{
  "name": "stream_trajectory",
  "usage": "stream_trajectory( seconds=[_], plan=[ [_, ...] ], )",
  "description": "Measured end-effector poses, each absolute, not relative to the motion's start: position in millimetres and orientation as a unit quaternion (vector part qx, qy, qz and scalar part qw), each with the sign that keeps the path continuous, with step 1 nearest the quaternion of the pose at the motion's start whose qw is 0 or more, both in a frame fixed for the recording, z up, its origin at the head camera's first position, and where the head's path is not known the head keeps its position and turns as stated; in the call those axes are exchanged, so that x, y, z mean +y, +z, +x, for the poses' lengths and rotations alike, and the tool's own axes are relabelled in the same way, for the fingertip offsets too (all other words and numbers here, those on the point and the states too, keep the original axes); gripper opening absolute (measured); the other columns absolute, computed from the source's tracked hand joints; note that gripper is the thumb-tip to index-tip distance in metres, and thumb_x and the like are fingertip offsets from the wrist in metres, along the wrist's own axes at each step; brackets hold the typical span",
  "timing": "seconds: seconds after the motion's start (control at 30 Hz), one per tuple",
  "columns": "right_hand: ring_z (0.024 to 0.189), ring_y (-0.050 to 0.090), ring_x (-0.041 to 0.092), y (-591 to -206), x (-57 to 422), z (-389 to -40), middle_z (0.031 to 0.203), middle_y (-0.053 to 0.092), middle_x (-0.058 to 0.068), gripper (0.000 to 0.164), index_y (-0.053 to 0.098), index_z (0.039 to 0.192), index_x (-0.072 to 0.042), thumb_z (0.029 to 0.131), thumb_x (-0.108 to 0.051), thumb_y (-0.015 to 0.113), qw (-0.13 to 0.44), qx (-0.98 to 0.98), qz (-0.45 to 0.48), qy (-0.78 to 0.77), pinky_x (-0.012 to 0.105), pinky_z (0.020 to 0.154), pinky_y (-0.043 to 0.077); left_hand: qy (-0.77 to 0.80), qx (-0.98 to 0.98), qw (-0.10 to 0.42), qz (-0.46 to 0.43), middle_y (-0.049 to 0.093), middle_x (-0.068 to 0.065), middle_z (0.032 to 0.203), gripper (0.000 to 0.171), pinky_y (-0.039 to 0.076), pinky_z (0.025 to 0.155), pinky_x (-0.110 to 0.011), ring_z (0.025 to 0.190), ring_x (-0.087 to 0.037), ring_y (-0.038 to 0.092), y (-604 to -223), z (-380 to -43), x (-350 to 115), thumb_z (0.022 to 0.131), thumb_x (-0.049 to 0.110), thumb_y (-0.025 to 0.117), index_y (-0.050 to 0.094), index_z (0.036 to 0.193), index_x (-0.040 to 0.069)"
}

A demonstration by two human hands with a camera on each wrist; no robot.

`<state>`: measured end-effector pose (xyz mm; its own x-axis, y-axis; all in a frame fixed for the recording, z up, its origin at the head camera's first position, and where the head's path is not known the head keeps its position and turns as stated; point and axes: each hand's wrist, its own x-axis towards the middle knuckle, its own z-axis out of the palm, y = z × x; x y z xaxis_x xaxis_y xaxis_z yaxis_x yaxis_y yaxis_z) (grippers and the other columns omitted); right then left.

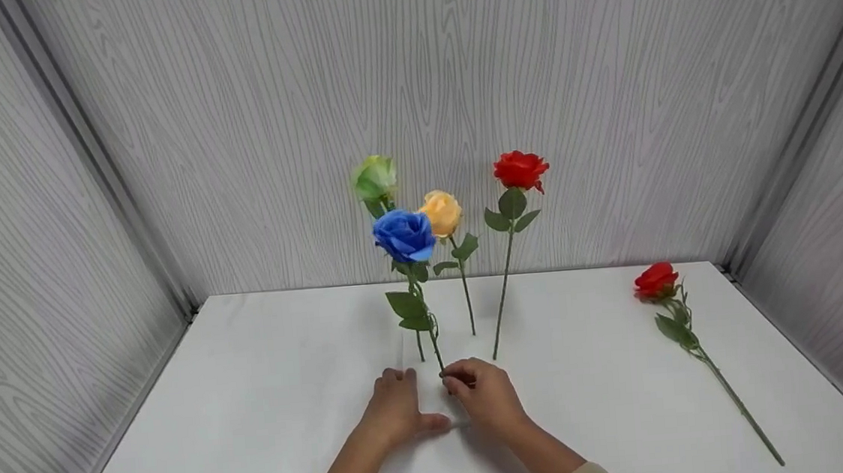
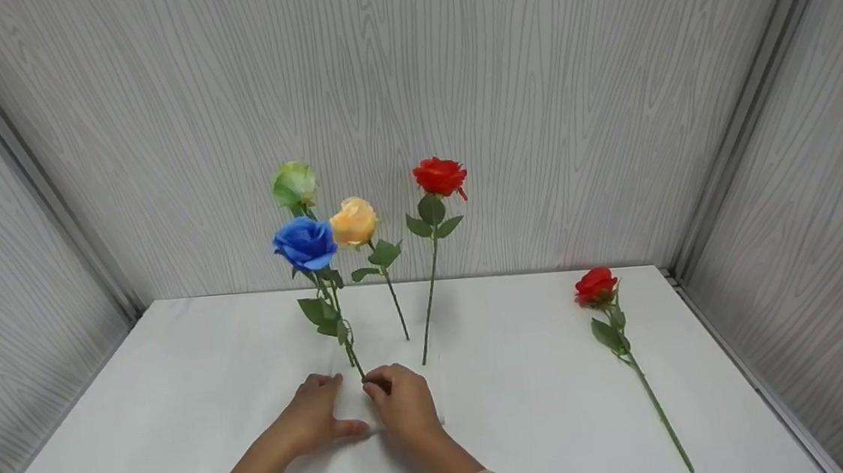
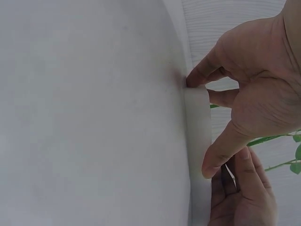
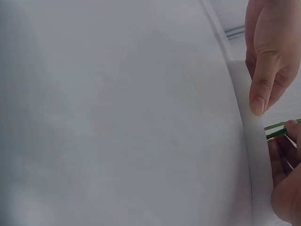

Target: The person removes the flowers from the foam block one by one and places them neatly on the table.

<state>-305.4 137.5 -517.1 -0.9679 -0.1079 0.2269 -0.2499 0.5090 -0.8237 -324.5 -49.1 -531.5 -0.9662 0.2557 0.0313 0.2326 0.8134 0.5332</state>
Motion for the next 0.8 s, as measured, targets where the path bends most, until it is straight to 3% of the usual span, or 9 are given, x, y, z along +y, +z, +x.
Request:
stream_trajectory(
  seconds=[0.23, 0.33, 0.47, 0.8],
  plan=[
    [0.089, 0.071, 0.009, -520, 136, -306, 0.097, 0.081, 0.002, 0.007, 0.083, 0.103, -0.009, 0.100, -0.012, 0.078, 0.089, -0.864, 0.098, 0.486, 0.019, 0.077, 0.057, 0.265, 0.955, 0.026, 0.132, 0.054, -0.037, 0.144, 0.116, 0.052, 0.116, -0.057, 0.138, -0.051, 0.053, -526, -323, -49, 0.074, 0.059, 0.097, 0.051, 0.150, -0.015],
    [0.095, 0.074, 0.013, -522, 137, -306, 0.102, 0.083, 0.005, 0.010, 0.083, 0.106, -0.007, 0.101, -0.012, 0.077, 0.089, -0.858, 0.102, 0.496, 0.020, 0.081, 0.059, 0.265, 0.954, 0.018, 0.142, 0.054, -0.036, 0.142, 0.116, 0.054, 0.113, -0.057, 0.136, -0.051, 0.054, -536, -328, -51, 0.074, 0.061, 0.096, 0.051, 0.149, -0.015],
    [0.104, 0.077, 0.018, -522, 138, -305, 0.109, 0.083, 0.007, 0.013, 0.082, 0.111, -0.005, 0.102, -0.012, 0.075, 0.083, -0.852, 0.101, 0.507, 0.022, 0.087, 0.061, 0.264, 0.954, 0.032, 0.139, 0.053, -0.036, 0.144, 0.113, 0.054, 0.113, -0.056, 0.137, -0.051, 0.053, -520, -317, -49, 0.078, 0.055, 0.096, 0.049, 0.151, -0.016],
    [0.097, 0.079, 0.018, -519, 138, -304, 0.109, 0.082, 0.014, 0.013, 0.079, 0.113, -0.002, 0.104, -0.005, 0.070, 0.097, -0.827, 0.105, 0.544, 0.021, 0.082, 0.064, 0.264, 0.955, 0.033, 0.131, 0.052, -0.039, 0.145, 0.106, 0.052, 0.116, -0.058, 0.139, -0.053, 0.052, -495, -301, -45, 0.080, 0.043, 0.097, 0.048, 0.150, -0.020]
  ],
)
